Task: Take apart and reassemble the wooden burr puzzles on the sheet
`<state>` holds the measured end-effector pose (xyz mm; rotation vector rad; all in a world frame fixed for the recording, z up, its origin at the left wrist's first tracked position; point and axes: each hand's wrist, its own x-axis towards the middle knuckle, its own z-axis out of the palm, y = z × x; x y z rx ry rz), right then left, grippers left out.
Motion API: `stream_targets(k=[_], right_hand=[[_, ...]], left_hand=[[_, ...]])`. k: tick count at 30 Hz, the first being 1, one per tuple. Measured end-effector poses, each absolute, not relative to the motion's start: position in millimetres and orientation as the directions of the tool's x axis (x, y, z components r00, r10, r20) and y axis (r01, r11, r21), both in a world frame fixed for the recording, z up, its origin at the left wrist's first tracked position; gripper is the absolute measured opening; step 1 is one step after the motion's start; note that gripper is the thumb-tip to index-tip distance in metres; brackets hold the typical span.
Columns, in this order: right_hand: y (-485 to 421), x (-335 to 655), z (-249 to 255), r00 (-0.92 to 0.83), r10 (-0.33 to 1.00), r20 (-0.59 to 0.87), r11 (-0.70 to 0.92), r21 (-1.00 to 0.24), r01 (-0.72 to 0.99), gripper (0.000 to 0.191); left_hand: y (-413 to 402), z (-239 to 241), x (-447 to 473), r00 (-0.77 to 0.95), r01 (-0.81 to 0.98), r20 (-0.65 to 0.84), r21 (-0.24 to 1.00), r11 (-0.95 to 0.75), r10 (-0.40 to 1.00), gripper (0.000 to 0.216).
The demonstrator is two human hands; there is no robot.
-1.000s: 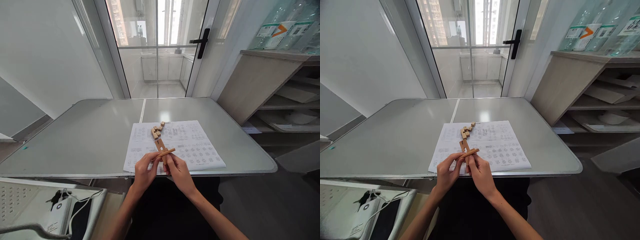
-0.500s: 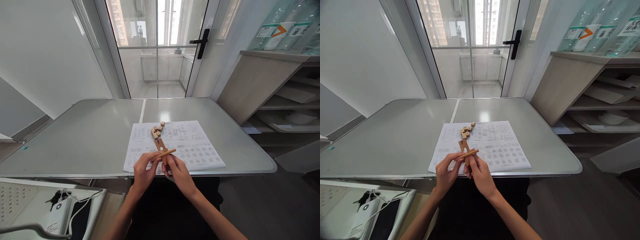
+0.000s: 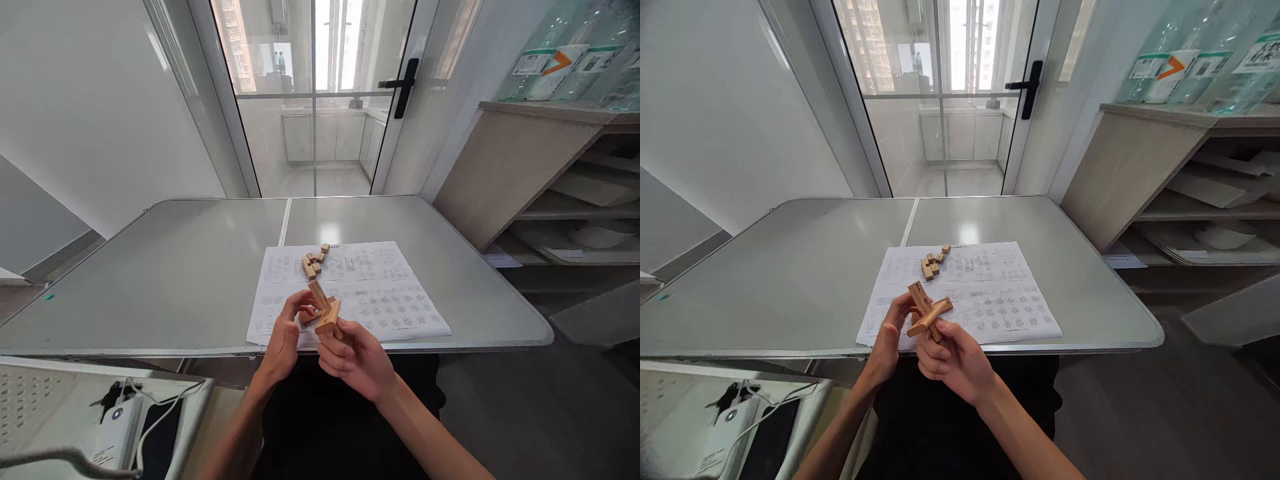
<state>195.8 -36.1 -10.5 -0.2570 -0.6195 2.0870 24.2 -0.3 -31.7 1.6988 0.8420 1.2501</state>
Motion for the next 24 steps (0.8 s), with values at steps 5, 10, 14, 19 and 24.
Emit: stream_targets(k=[5, 10, 14, 19, 24], right_hand=[[-32, 178, -24, -0.622, 0.768, 0.154, -0.588, -0.216, -0.780, 0.029], [-30, 156, -26, -0.623, 0.762, 0.179, -0.626, -0.047, -0.779, 0.038], [-29, 152, -22, -0.640, 0.759, 0.119, -0.629, -0.119, -0.768, 0.033], [-39, 166, -12, -0.635, 0.771, -0.060, -0.573, -0.500, -0.649, 0.043], [-42, 189, -3, -0.175, 0.983, -0.062, -0.076, -0.994, -0.074, 0.045]], left_hand=[[6, -21, 20, 0.391, -0.068, 0.258, 0.965, -0.252, 0.883, 0.065], [9, -17, 15, 0.431, 0.010, 0.191, 0.976, -0.217, 0.882, 0.051], [10, -22, 13, 0.294, -0.028, 0.164, 0.986, -0.163, 0.942, 0.047], [10, -30, 15, 0.190, -0.075, 0.146, 0.988, -0.134, 0.971, 0.045], [12, -30, 20, 0.122, -0.128, 0.152, 0.982, -0.136, 0.981, 0.045]])
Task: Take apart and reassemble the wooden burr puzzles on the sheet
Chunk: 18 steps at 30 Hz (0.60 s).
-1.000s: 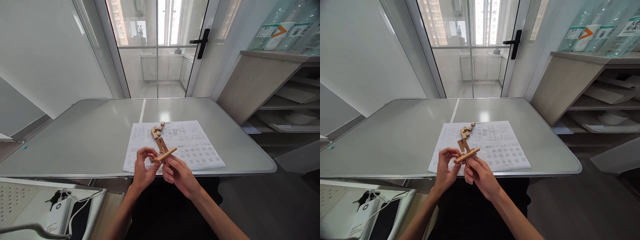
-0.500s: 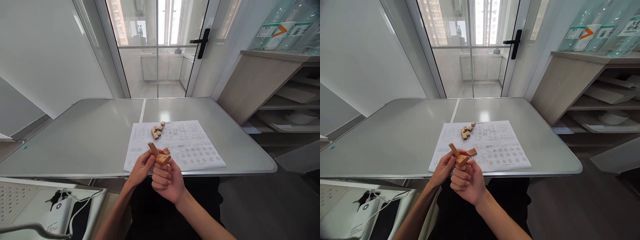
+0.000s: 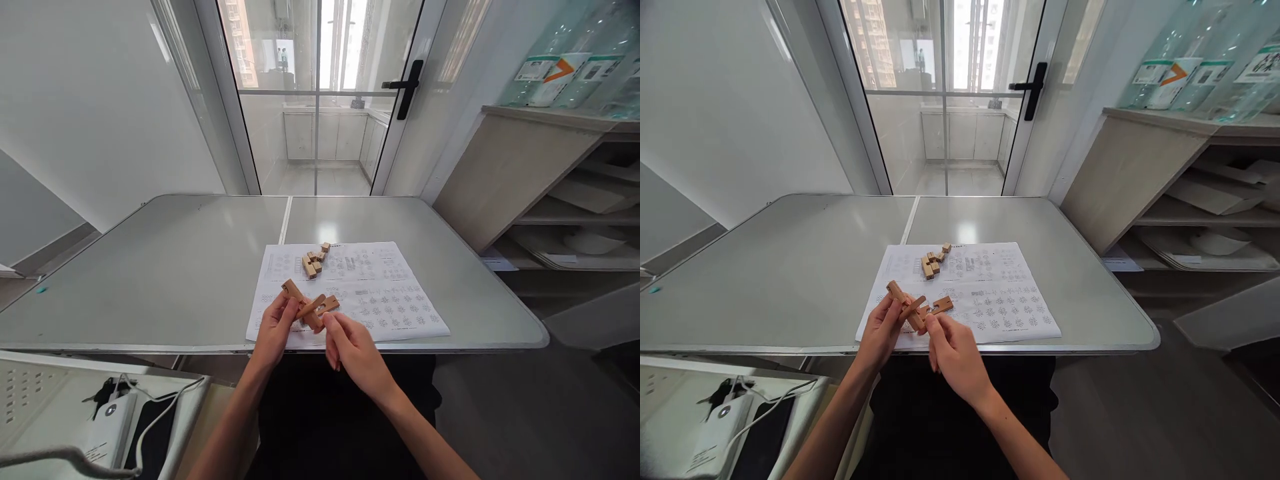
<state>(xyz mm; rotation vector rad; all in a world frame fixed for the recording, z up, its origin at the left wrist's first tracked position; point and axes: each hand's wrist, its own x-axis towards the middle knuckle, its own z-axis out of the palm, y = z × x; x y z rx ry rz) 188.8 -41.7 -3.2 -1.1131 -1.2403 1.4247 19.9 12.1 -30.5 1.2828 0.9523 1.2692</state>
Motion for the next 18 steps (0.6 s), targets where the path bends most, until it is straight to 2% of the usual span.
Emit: stream_targets(k=[2, 3, 5, 7, 10, 12, 15, 18], right_hand=[[-36, 200, -3, -0.039, 0.991, 0.130, 0.135, -0.965, 0.226, 0.034], [-32, 205, -3, -0.029, 0.977, 0.213, 0.211, -0.921, 0.328, 0.028], [-24, 214, -6, -0.058, 0.939, 0.338, 0.325, -0.824, 0.463, 0.017], [-16, 222, -10, -0.128, 0.904, 0.407, 0.407, -0.730, 0.550, 0.017], [-7, 229, -18, -0.271, 0.866, 0.421, 0.493, -0.622, 0.609, 0.031], [-3, 230, -22, -0.330, 0.852, 0.406, 0.520, -0.581, 0.626, 0.030], [0, 230, -26, -0.348, 0.853, 0.390, 0.519, -0.550, 0.655, 0.026], [4, 230, -28, -0.352, 0.855, 0.382, 0.515, -0.537, 0.668, 0.030]], left_hand=[[13, -30, 22, 0.088, -0.116, 0.131, 0.986, -0.121, 0.987, 0.046], [13, -30, 22, 0.074, -0.107, 0.119, 0.988, -0.111, 0.990, 0.046], [14, -30, 23, 0.064, -0.096, 0.095, 0.991, -0.088, 0.993, 0.045], [14, -31, 24, 0.071, -0.086, 0.080, 0.994, -0.074, 0.994, 0.042], [14, -30, 24, 0.088, -0.043, 0.070, 0.997, -0.066, 0.994, 0.040], [14, -29, 25, 0.094, -0.007, 0.075, 0.997, -0.074, 0.993, 0.040], [13, -25, 25, 0.099, 0.043, 0.089, 0.995, -0.093, 0.991, 0.043], [12, -22, 25, 0.102, 0.081, 0.086, 0.992, -0.095, 0.991, 0.044]])
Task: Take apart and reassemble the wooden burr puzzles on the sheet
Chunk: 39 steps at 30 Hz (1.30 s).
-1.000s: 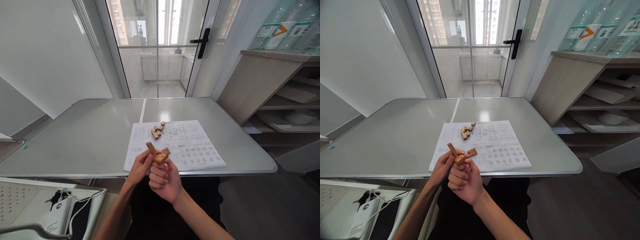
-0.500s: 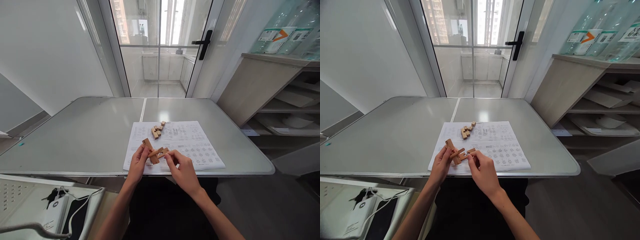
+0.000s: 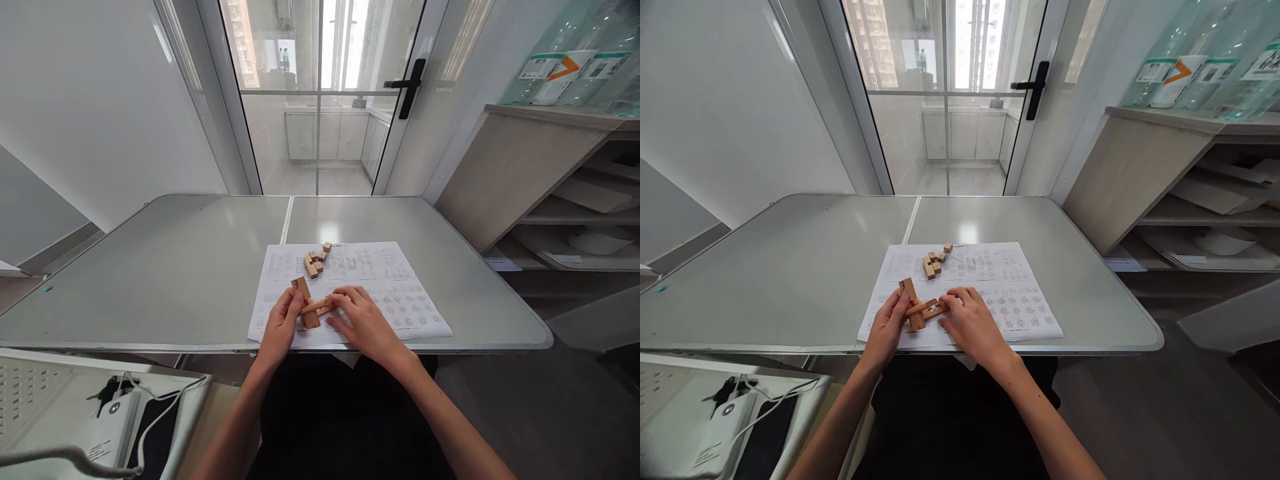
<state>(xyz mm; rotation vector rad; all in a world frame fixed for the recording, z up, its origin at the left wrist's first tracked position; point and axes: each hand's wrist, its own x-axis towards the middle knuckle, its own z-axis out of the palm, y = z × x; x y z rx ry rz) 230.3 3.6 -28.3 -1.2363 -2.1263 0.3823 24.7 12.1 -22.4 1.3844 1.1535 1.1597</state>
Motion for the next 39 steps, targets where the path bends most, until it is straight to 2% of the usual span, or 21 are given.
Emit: stream_targets(k=[3, 7, 12, 16, 19, 22, 25, 29, 33, 39], right_hand=[[8, 231, -30, -0.378, 0.846, 0.376, 0.532, -0.549, 0.644, 0.032], [10, 232, -32, -0.372, 0.865, 0.336, 0.501, -0.606, 0.618, 0.018], [6, 236, -30, -0.331, 0.903, 0.274, 0.424, -0.684, 0.593, 0.010], [1, 238, -26, -0.267, 0.938, 0.220, 0.337, -0.761, 0.554, 0.016], [-4, 239, -17, -0.147, 0.983, 0.113, 0.160, -0.916, 0.369, 0.024], [-12, 240, -5, -0.124, 0.990, -0.067, -0.068, -0.998, 0.003, 0.033], [-19, 237, 5, -0.259, 0.946, -0.194, -0.278, -0.898, -0.342, 0.037], [-27, 225, 10, -0.397, 0.895, -0.204, -0.415, -0.706, -0.573, 0.032], [-31, 214, 11, -0.490, 0.856, -0.163, -0.484, -0.586, -0.650, 0.017], [-32, 214, 9, -0.532, 0.829, -0.169, -0.520, -0.583, -0.625, 0.021]], left_hand=[[11, -22, 25, 0.098, 0.088, 0.085, 0.992, -0.093, 0.992, 0.044], [10, -21, 26, 0.102, 0.061, 0.085, 0.994, -0.092, 0.991, 0.041], [10, -20, 26, 0.094, 0.086, 0.105, 0.990, -0.113, 0.990, 0.042], [10, -19, 26, 0.086, 0.100, 0.120, 0.987, -0.129, 0.989, 0.046], [9, -18, 27, 0.085, 0.112, 0.120, 0.985, -0.129, 0.989, 0.045], [8, -18, 27, 0.071, 0.131, 0.132, 0.981, -0.140, 0.989, 0.043], [8, -18, 28, 0.073, 0.143, 0.161, 0.975, -0.170, 0.984, 0.041], [8, -21, 28, 0.104, 0.115, 0.184, 0.974, -0.196, 0.977, 0.040], [8, -25, 27, 0.096, 0.102, 0.199, 0.973, -0.209, 0.975, 0.034], [6, -25, 28, 0.139, 0.088, 0.237, 0.964, -0.250, 0.961, 0.026]])
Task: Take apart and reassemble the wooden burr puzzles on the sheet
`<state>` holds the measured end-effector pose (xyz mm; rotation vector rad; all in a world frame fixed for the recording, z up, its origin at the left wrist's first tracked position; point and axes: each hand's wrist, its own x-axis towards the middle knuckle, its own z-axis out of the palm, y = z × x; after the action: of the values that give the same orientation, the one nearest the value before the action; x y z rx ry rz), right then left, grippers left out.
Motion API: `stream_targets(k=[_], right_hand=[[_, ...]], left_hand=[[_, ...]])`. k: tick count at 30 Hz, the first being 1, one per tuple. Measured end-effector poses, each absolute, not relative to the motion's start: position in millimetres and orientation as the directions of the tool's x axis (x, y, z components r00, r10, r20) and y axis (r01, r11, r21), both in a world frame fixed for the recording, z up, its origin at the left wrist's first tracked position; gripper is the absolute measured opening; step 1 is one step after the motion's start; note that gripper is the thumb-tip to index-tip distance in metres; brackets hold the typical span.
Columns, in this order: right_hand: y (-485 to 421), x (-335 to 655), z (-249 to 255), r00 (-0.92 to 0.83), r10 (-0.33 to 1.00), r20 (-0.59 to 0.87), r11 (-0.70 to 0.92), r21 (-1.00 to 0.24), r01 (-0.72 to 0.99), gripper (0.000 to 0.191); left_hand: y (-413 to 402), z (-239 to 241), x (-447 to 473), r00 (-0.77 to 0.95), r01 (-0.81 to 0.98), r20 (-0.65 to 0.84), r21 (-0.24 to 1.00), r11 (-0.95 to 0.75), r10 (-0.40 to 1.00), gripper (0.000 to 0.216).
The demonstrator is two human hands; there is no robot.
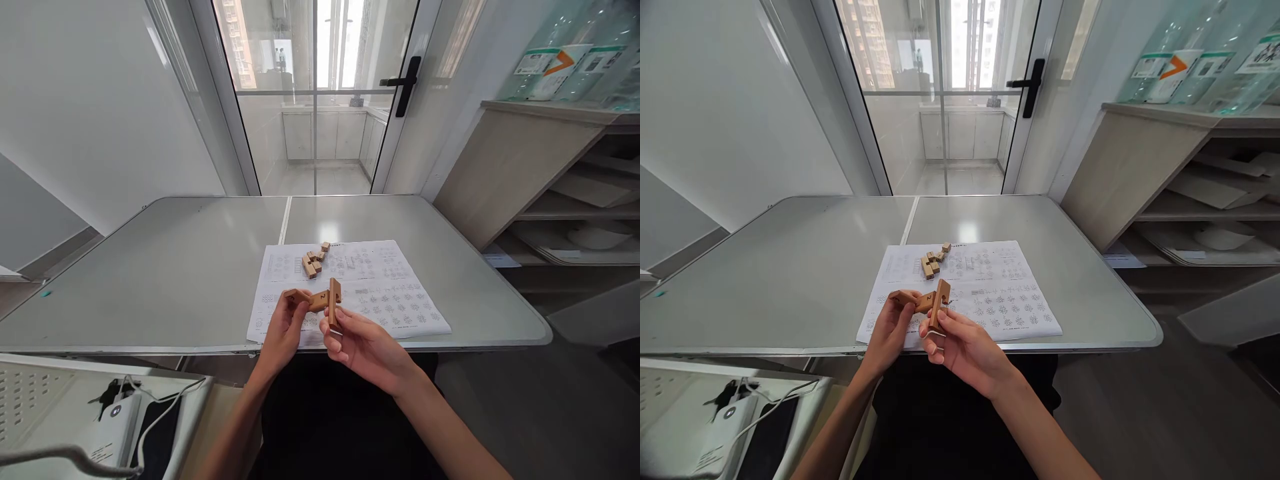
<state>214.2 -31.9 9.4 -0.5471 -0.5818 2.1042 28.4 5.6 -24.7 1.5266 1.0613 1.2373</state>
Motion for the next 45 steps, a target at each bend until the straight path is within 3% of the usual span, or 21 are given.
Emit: stream_targets(k=[7, 21, 34, 45], right_hand=[[-30, 214, 4, -0.559, 0.822, -0.109, -0.502, -0.603, -0.620, 0.026], [-28, 224, 9, -0.575, 0.802, -0.163, -0.501, -0.706, -0.500, 0.039], [-27, 221, -1, -0.638, 0.760, -0.121, -0.570, -0.596, -0.566, 0.033], [-28, 220, 0, -0.654, 0.749, -0.103, -0.601, -0.521, -0.607, 0.031]], left_hand=[[4, -24, 28, 0.199, 0.089, 0.255, 0.957, -0.277, 0.946, 0.018], [0, -22, 30, 0.217, 0.144, 0.313, 0.927, -0.347, 0.925, 0.012], [2, -24, 26, 0.221, 0.011, 0.269, 0.961, -0.278, 0.938, 0.015], [2, -24, 26, 0.234, 0.007, 0.279, 0.957, -0.289, 0.931, 0.013]])
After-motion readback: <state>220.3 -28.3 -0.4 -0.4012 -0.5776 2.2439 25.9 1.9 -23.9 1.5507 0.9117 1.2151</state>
